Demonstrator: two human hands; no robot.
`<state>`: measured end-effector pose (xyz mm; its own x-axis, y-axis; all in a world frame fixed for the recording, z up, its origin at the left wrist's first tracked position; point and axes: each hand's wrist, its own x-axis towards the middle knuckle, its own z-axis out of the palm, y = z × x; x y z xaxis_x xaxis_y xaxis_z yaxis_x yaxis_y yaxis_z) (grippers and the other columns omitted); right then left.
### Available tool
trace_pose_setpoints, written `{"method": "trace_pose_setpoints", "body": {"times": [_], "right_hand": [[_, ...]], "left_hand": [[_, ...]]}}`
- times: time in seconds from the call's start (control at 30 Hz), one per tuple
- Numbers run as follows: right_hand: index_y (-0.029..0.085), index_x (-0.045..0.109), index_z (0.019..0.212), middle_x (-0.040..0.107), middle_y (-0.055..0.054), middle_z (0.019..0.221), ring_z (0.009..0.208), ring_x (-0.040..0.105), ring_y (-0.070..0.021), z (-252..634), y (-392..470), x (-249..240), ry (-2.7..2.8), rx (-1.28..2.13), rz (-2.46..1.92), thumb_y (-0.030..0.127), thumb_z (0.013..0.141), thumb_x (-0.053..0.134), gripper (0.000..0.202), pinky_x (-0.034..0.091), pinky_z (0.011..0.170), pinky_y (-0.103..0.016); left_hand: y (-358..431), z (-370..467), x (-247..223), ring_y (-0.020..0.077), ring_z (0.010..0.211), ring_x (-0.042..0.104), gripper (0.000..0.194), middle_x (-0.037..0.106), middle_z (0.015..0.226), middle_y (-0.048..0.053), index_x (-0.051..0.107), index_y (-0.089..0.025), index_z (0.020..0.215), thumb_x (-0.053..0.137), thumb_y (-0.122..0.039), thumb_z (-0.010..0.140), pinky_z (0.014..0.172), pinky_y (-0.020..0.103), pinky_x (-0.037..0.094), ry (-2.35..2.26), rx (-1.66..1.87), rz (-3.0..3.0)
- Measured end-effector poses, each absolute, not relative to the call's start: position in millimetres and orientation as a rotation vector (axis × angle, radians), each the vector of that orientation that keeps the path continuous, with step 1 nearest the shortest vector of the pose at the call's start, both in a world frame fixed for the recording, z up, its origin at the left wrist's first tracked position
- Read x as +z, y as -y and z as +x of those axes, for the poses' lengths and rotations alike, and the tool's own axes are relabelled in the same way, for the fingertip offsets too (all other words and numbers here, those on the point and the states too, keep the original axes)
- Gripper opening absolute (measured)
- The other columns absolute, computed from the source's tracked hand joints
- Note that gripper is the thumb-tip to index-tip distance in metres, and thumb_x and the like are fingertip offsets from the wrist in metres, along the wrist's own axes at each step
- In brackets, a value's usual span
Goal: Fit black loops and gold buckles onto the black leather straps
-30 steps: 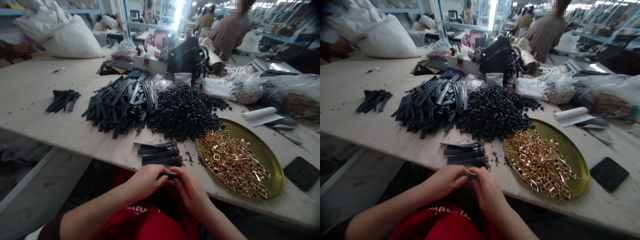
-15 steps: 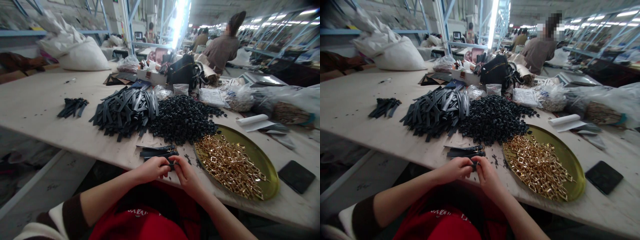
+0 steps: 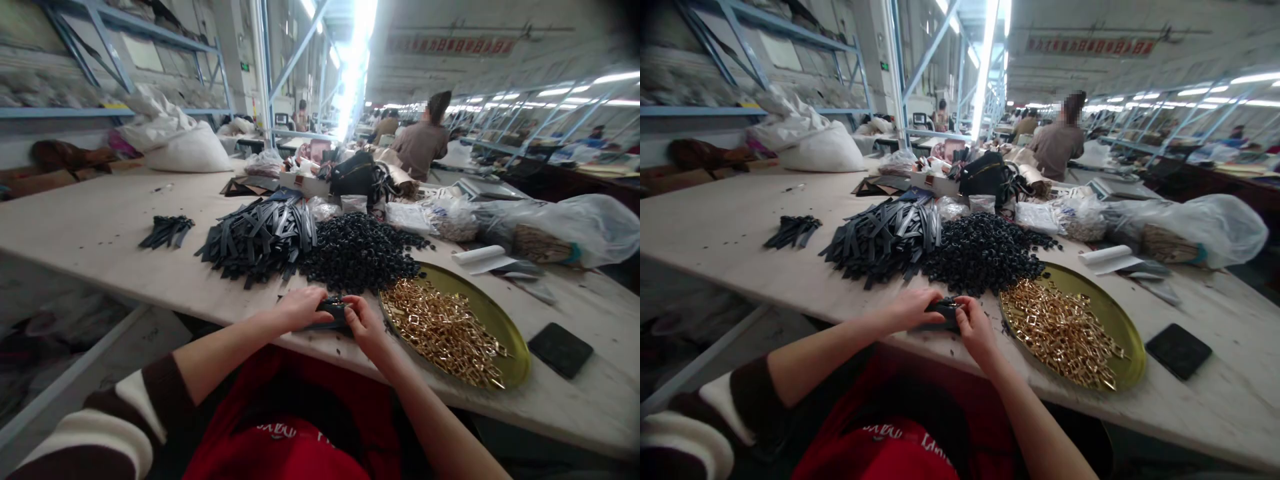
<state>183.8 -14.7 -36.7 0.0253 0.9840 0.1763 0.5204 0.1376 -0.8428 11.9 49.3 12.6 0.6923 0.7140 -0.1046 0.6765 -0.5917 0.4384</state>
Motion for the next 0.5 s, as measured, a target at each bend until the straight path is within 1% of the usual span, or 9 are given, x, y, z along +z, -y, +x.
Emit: {"method": "trace_pose_setpoints", "body": {"times": [0.03, 0.1, 0.17, 0.23, 0.3, 0.37, 0.43, 0.5], "right_hand": [[0.019, 0.053, 0.102, 0.06, -0.005, 0.085, 0.077, 0.056, -0.0175, 188, 10, -38, 1.665, 0.606, -1.541, 0.035, 0.083, 0.041, 0.027, 0.045, 0.07, -0.03], [0.018, 0.058, 0.096, 0.06, -0.009, 0.097, 0.092, 0.055, -0.0216, 194, 1, -42, 1.708, 0.441, -1.623, 0.035, 0.08, 0.046, 0.026, 0.041, 0.083, -0.034], [0.016, 0.06, 0.095, 0.06, -0.012, 0.102, 0.097, 0.054, -0.0236, 196, -3, -49, 1.679, 0.395, -1.664, 0.037, 0.081, 0.043, 0.03, 0.039, 0.087, -0.037], [0.013, 0.057, 0.103, 0.06, -0.014, 0.103, 0.098, 0.055, -0.0237, 190, -1, -60, 1.656, 0.387, -1.687, 0.039, 0.084, 0.035, 0.039, 0.041, 0.087, -0.037], [0.01, 0.052, 0.11, 0.059, -0.016, 0.107, 0.1, 0.054, -0.0245, 181, 7, -70, 1.643, 0.409, -1.687, 0.042, 0.085, 0.025, 0.049, 0.041, 0.087, -0.039], [0.003, 0.048, 0.114, 0.056, -0.022, 0.109, 0.1, 0.053, -0.0295, 175, 14, -81, 1.627, 0.44, -1.701, 0.045, 0.084, 0.02, 0.059, 0.04, 0.086, -0.045], [0.003, 0.047, 0.117, 0.056, -0.022, 0.108, 0.1, 0.053, -0.0312, 178, 14, -93, 1.61, 0.44, -1.815, 0.05, 0.082, 0.021, 0.063, 0.041, 0.085, -0.044], [0.005, 0.047, 0.118, 0.058, -0.021, 0.105, 0.096, 0.055, -0.0325, 185, 4, -104, 1.679, 0.478, -1.866, 0.053, 0.081, 0.023, 0.065, 0.043, 0.08, -0.044]], "left_hand": [[-50, 10, 9, 0.0296, 0.101, 0.052, 0.05, 0.057, 0.11, 0.013, 0.051, -0.014, 0.11, 0.059, -0.041, 0.069, 0.083, 0.037, 0.04, -1.091, 0.124, 2.509], [-49, 7, -2, 0.0312, 0.107, 0.048, 0.062, 0.052, 0.118, 0.016, 0.043, -0.012, 0.12, 0.063, -0.036, 0.066, 0.089, 0.04, 0.037, -1.075, 0.122, 2.601], [-45, 7, -12, 0.0306, 0.106, 0.05, 0.061, 0.054, 0.116, 0.018, 0.042, -0.009, 0.121, 0.062, -0.028, 0.066, 0.089, 0.04, 0.039, -1.043, 0.105, 2.671], [-37, 8, -16, 0.0309, 0.102, 0.053, 0.06, 0.056, 0.111, 0.019, 0.043, -0.007, 0.12, 0.061, -0.023, 0.065, 0.086, 0.04, 0.042, -1.032, 0.076, 2.716], [-27, 12, -13, 0.0311, 0.094, 0.057, 0.06, 0.059, 0.105, 0.02, 0.048, -0.005, 0.115, 0.065, -0.023, 0.06, 0.079, 0.04, 0.047, -1.03, 0.013, 2.733], [-21, 17, -8, 0.0298, 0.088, 0.059, 0.051, 0.061, 0.1, 0.019, 0.056, -0.005, 0.104, 0.067, -0.02, 0.057, 0.074, 0.038, 0.05, -1.033, -0.067, 2.726], [-24, 23, -6, 0.0272, 0.081, 0.061, 0.033, 0.065, 0.092, 0.015, 0.063, -0.008, 0.088, 0.067, -0.012, 0.056, 0.069, 0.035, 0.052, -1.027, -0.144, 2.698], [-32, 26, -11, 0.0259, 0.075, 0.062, 0.025, 0.066, 0.086, 0.013, 0.065, -0.009, 0.078, 0.068, -0.009, 0.054, 0.062, 0.035, 0.053, -1.015, -0.188, 2.661]]}}
